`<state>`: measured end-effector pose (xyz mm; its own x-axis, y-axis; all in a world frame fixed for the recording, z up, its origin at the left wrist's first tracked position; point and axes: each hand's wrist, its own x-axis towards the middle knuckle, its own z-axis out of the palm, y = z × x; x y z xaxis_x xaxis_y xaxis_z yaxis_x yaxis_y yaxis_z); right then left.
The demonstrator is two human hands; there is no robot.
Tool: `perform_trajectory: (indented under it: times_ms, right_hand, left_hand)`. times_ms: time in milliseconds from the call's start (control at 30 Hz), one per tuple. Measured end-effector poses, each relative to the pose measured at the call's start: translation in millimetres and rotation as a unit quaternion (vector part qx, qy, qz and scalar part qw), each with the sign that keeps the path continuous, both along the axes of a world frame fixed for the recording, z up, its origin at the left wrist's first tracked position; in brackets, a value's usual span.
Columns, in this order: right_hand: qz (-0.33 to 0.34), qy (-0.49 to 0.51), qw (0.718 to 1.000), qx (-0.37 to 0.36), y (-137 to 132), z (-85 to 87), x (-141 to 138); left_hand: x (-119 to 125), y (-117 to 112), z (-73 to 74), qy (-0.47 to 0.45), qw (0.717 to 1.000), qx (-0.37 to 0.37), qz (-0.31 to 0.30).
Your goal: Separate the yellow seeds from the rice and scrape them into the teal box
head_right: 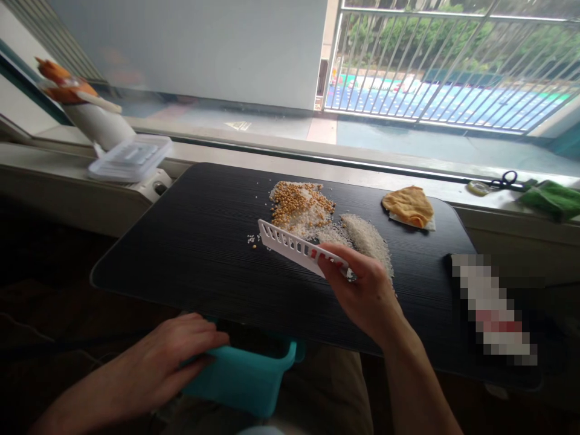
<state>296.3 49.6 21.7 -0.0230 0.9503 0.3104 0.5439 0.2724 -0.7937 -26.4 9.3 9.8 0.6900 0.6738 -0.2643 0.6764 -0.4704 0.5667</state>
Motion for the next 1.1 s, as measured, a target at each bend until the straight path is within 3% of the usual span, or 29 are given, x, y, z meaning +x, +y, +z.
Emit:
perform_trajectory:
  times_ms: [133, 400, 633, 867, 1033, 1100]
  right_hand:
    - [0.043, 0.007, 0.999, -0.005, -3, 4.0, -2]
    - [0.059, -0.059, 0.993, 0.084, 20, 10.8, -35]
    - [0.069, -0.074, 0.992, 0.081, 7, 20.1, -29]
    - [0.13, -0.039, 0.99, 0.024, 5, 10.6, -35]
    - [0.239, -0.035, 0.967, -0.075, -17, 28.0, -29]
    - [0.236, -0.033, 0.968, -0.079, -26, 33.0, -20]
  left_hand:
    - [-4, 0, -0.3, 0.0, 1.0, -0.008, 0.009]
    - [-12, -3, -3.8, 0.0, 1.0, -0.008, 0.021]
    - [-19, -5, -3.9, -0.01, 0.999, 0.01, 0.036]
    - [-23, -5, 0.1, -0.009, 0.998, 0.039, 0.04]
    - [-25, -4, 5.8, 0.003, 0.998, -0.002, 0.056]
    - [-25, -3, 5.9, 0.006, 0.998, -0.014, 0.058]
